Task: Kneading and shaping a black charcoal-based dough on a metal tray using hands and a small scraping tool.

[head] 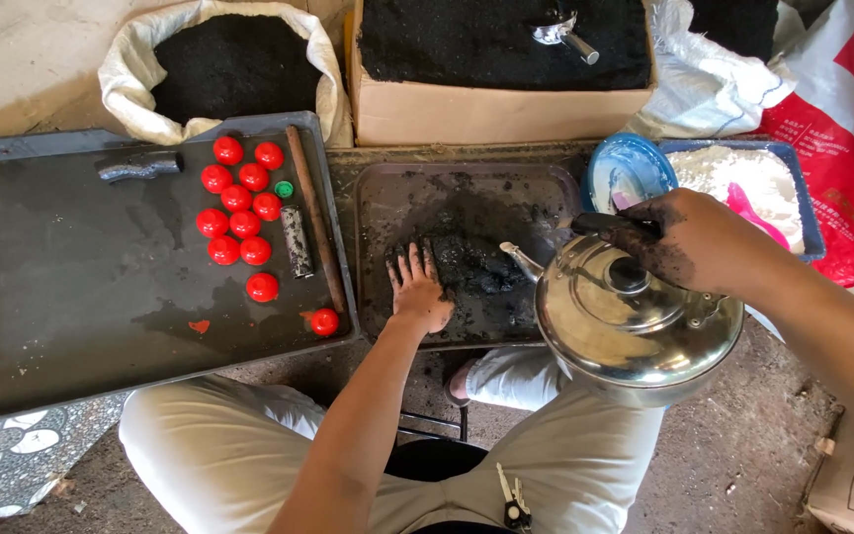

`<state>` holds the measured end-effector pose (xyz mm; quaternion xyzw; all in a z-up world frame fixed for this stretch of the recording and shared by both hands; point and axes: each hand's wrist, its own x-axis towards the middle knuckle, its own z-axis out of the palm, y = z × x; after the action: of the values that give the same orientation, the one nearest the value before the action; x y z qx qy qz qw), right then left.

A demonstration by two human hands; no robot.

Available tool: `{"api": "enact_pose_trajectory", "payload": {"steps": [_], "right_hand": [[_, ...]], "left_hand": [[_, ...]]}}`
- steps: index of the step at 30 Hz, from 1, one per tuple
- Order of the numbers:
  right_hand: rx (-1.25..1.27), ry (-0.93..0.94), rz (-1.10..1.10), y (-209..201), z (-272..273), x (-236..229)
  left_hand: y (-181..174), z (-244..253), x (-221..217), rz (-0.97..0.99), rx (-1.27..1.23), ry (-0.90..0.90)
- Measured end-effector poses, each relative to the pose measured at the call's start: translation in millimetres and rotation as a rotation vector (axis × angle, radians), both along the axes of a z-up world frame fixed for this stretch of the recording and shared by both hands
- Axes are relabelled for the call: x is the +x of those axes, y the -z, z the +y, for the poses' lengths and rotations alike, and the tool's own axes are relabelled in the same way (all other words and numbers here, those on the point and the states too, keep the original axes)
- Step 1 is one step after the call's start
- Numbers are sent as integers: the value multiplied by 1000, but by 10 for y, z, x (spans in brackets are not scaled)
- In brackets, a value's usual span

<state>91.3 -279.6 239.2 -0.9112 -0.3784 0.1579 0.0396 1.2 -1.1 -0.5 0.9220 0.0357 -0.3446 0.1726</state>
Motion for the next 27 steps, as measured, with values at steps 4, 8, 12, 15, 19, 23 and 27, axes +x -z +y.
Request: {"api": "enact_pose_trajectory", "payload": {"steps": [4, 8, 12, 15, 19, 23, 27], "right_hand": [[-122, 379, 179, -192, 170, -122], [-139, 280, 167, -138, 160, -109], [-51, 370, 236, -128, 237, -146], [131, 13, 90, 20, 54, -39], [197, 71, 56, -79, -83, -163], [284, 77, -26, -207, -190, -349], [333, 191, -127, -386, -361, -654]], "left_hand": [[21, -6, -3, 2, 24, 14], [59, -9, 14, -7, 34, 20], [67, -21, -12, -9, 28, 16], [63, -14, 11, -2, 33, 19], [68, -5, 5, 6, 24, 26], [114, -23, 28, 15, 65, 61], [260, -40, 47, -15, 80, 58]]}}
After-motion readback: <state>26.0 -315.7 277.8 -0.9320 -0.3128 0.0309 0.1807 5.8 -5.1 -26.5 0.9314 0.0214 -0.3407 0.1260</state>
